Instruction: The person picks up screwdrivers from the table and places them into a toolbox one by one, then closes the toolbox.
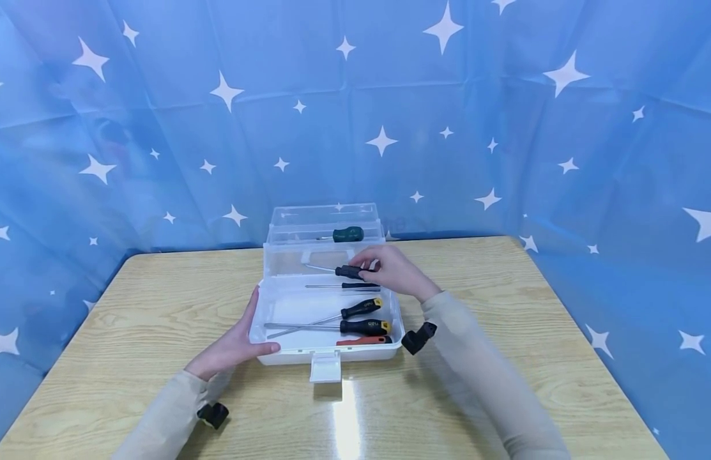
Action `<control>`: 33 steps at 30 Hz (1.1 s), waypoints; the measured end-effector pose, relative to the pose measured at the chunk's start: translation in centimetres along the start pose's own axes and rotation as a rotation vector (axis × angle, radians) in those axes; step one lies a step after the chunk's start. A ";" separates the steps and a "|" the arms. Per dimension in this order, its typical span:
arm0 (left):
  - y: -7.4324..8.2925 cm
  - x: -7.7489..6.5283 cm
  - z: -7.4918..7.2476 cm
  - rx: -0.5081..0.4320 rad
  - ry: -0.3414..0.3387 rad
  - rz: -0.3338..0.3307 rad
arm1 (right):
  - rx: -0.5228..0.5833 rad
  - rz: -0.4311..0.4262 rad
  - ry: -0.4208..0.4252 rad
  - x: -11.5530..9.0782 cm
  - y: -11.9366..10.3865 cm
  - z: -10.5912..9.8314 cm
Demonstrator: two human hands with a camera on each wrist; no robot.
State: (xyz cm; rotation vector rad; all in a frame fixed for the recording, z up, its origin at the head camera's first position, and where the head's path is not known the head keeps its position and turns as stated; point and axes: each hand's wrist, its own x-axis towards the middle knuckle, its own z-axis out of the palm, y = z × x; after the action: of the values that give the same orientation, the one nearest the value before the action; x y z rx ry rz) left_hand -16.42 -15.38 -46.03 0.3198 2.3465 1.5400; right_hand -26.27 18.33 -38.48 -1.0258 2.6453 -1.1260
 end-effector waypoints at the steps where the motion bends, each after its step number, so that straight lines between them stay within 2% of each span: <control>1: 0.0 0.0 0.0 0.006 0.001 -0.004 | 0.002 -0.001 -0.006 0.2 -0.1 0.2; 7: 0.0 0.0 0.0 0.019 0.004 -0.011 | 0.011 -0.028 -0.040 1.4 -0.7 1.3; 21: -0.1 0.1 0.1 -0.018 0.008 -0.014 | -0.027 -0.086 -0.077 3.8 -1.9 3.2; 26: -0.2 0.1 0.2 -0.043 0.002 -0.001 | -0.007 -0.068 -0.113 4.6 -2.2 4.0; 33: -0.1 0.2 0.0 -0.022 0.013 -0.006 | 0.042 -0.065 -0.119 5.7 -2.7 5.1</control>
State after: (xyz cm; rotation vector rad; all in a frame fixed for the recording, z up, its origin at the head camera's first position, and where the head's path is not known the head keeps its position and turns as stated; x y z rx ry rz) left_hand -16.58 -15.31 -46.18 0.2989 2.3359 1.5690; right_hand -27.52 10.36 -39.34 -1.1412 2.5028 -1.0912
